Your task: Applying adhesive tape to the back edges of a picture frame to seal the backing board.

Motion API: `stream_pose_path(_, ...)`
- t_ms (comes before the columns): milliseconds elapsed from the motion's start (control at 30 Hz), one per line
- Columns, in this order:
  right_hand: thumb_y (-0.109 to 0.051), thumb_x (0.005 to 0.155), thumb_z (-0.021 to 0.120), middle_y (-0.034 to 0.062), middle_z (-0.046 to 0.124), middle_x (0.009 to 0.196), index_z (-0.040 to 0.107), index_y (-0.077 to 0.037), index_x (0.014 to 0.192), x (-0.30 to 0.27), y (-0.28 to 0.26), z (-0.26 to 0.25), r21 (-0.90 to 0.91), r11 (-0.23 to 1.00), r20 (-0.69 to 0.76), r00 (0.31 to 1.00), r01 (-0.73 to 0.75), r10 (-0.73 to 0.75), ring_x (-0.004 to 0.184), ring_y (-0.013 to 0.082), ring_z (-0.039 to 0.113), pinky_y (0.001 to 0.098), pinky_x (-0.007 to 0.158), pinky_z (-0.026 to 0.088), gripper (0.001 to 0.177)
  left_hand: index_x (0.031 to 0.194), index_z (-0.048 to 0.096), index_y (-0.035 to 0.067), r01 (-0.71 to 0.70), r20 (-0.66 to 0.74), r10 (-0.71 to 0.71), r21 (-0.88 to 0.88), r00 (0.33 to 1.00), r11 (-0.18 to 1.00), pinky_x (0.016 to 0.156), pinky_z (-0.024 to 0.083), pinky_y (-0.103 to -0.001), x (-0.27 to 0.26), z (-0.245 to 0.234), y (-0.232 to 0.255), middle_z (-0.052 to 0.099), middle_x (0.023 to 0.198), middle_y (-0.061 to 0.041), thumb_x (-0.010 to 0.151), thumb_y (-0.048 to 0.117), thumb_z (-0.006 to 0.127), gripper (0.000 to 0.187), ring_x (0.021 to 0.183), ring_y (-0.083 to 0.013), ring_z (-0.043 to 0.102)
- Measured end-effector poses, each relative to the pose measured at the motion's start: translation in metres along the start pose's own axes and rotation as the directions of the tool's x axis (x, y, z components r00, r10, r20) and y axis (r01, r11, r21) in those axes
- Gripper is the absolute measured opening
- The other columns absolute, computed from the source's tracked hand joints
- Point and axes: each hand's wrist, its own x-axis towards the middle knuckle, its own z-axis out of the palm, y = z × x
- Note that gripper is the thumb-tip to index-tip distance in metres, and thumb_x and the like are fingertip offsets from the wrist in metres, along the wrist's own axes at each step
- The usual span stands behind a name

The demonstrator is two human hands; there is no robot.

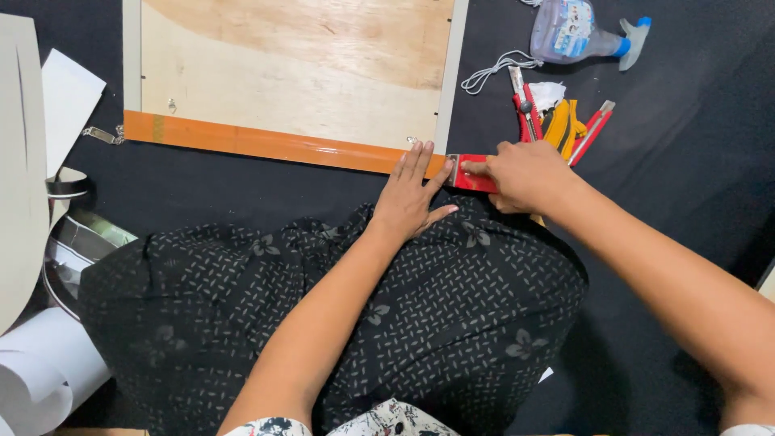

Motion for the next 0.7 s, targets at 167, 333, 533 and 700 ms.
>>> stream_pose_path(167, -0.043, 0.073, 0.074, 0.013, 0.074, 0.092, 0.078, -0.02, 0.111, 0.005, -0.006, -0.003, 0.028, 1.0, -0.064, 0.998, 0.006, -0.004, 0.092, 0.0328, 0.077, 0.045, 0.076, 0.062, 0.044, 0.167, 0.01, 0.029, 0.007, -0.019, -0.007, 0.006, 1.0, 1.0, 0.128, -0.003, -0.048, 0.0, 0.002, 0.001, 0.002, 0.172, -0.018, 0.097, 0.081, 0.033, 0.09, 0.159, -0.0339, -0.002)
stream_pose_path(333, -0.036, 0.071, 0.074, 0.0137, 0.075, 0.084, 0.079, -0.013, 0.097, 0.016, -0.015, -0.01, -0.013, 1.0, -0.084, 0.996, 0.027, -0.028, 0.086, 0.0338, 0.076, 0.0459, 0.072, 0.062, 0.035, 0.167, 0.011, 0.027, -0.011, -0.011, 0.011, -0.006, 1.0, 1.0, 0.128, -0.006, -0.047, -0.001, -0.002, -0.001, 0.001, 0.172, -0.017, 0.097, 0.08, 0.031, 0.09, 0.159, -0.0331, -0.004)
stream_pose_path(533, -0.028, 0.068, 0.076, 0.0134, 0.074, 0.076, 0.08, -0.01, 0.089, 0.037, -0.028, -0.011, -0.028, 0.999, -0.082, 0.996, 0.041, -0.043, 0.076, 0.0344, 0.076, 0.0464, 0.064, 0.062, 0.028, 0.167, 0.011, 0.023, -0.02, -0.01, 0.02, -0.033, 1.0, 0.999, 0.128, -0.007, -0.047, 0.001, 0.008, -0.004, -0.001, 0.173, -0.016, 0.097, 0.078, 0.036, 0.092, 0.159, -0.0329, -0.004)
stream_pose_path(700, -0.023, 0.069, 0.076, 0.0134, 0.073, 0.073, 0.08, -0.006, 0.087, 0.042, -0.036, -0.02, -0.04, 0.999, -0.049, 0.998, 0.036, -0.038, 0.07, 0.035, 0.074, 0.0472, 0.057, 0.061, 0.025, 0.166, 0.018, 0.021, -0.013, -0.01, 0.013, -0.02, 1.0, 1.0, 0.129, -0.007, -0.046, 0.003, 0.009, -0.004, 0.002, 0.172, -0.016, 0.095, 0.08, 0.035, 0.094, 0.159, -0.0324, -0.004)
